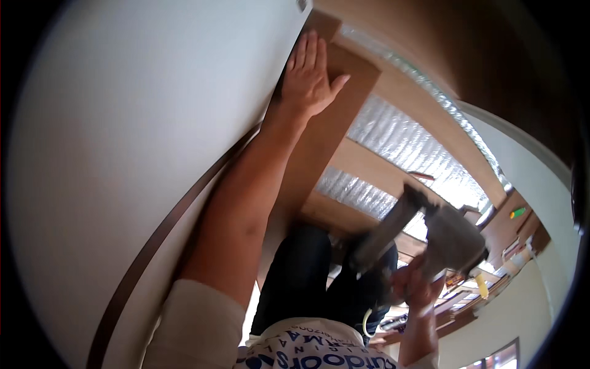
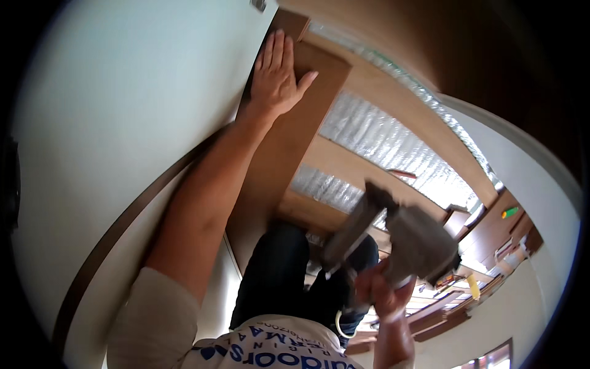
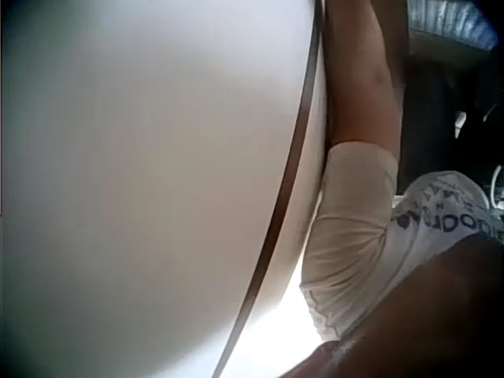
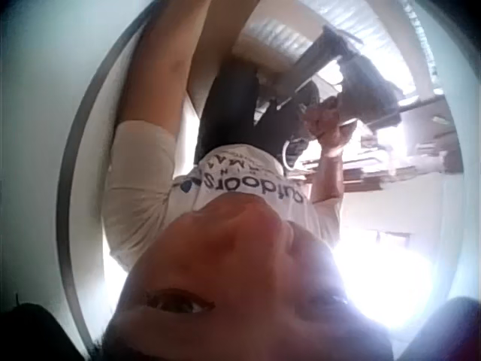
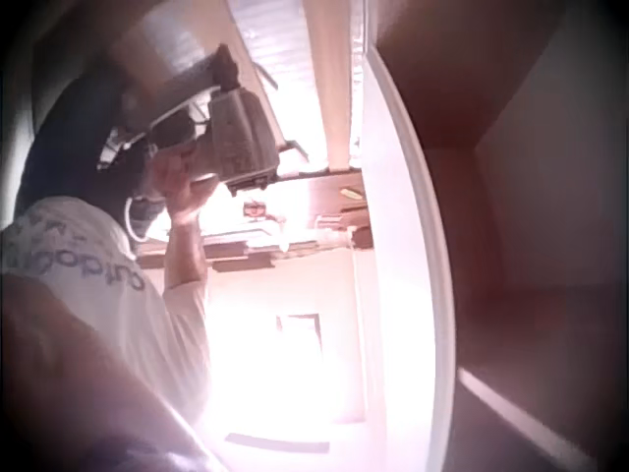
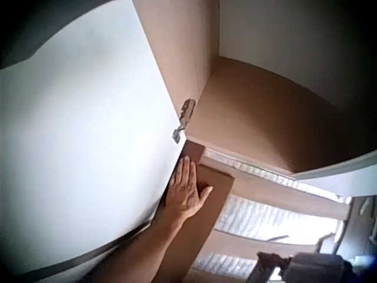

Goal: The person cuts a wood panel using a table saw, then carries it to an area with floor joists, aligns the panel, and secures it using a pneumatic nail gun.

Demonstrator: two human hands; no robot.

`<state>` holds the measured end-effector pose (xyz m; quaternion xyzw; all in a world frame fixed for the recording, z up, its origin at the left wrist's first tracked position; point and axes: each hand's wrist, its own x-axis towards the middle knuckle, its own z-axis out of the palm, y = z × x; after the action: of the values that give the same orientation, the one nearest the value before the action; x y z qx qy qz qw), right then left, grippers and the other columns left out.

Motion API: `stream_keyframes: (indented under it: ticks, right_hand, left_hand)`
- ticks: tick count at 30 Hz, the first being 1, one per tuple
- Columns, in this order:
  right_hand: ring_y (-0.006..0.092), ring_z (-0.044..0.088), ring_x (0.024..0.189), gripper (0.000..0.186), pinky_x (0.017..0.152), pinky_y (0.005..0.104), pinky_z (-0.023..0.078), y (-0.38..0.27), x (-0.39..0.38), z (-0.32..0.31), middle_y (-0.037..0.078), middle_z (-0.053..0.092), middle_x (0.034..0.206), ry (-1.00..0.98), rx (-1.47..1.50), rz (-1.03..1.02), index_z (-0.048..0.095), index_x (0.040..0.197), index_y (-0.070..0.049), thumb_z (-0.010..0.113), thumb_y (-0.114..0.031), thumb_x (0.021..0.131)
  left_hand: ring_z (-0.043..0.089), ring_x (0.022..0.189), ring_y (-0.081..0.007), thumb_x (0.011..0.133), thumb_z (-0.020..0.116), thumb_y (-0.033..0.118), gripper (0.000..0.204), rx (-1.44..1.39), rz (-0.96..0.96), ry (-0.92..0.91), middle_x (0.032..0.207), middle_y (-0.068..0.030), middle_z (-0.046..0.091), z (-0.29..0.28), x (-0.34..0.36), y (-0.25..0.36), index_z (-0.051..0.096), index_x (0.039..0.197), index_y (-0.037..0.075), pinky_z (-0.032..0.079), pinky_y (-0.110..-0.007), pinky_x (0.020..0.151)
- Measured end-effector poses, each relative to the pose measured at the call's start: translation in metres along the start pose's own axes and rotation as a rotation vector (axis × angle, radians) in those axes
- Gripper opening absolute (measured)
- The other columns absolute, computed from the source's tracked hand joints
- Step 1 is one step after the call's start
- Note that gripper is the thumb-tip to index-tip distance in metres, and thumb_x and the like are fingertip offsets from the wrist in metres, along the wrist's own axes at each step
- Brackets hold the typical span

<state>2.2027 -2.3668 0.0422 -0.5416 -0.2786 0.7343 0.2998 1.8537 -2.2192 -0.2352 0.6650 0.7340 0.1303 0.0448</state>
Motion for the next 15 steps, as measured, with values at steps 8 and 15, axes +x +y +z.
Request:
stream_keyframes:
  ticks: [8,15]
  right_hand:
    - [0.0202,0.066,0.066,0.053,0.064,0.0335,0.06,-0.013,0.213,0.073,0.017,0.061,0.116,-0.035,-0.032,0.008,0.044,0.139,0.005,0.063,-0.015,0.093]
    - [0.014,0.065,0.065,0.076,0.061,0.0311,0.057,-0.01,0.29,0.089,0.023,0.052,0.149,-0.198,-0.002,0.072,0.032,0.153,0.011,0.065,-0.022,0.093]
  left_hand:
    - [0.016,0.158,-0.0354,0.105,0.048,0.04,0.074,-0.036,-0.069,-0.197,0.17,-0.0209,0.018,-0.007,0.014,0.004,0.029,0.158,-0.007,0.019,-0.046,0.128]
    - [0.036,0.149,-0.037,0.101,0.053,0.028,0.056,-0.16,-0.056,-0.018,0.161,-0.0173,0.039,-0.002,0.008,-0.008,0.047,0.148,-0.001,0.033,-0.05,0.119]
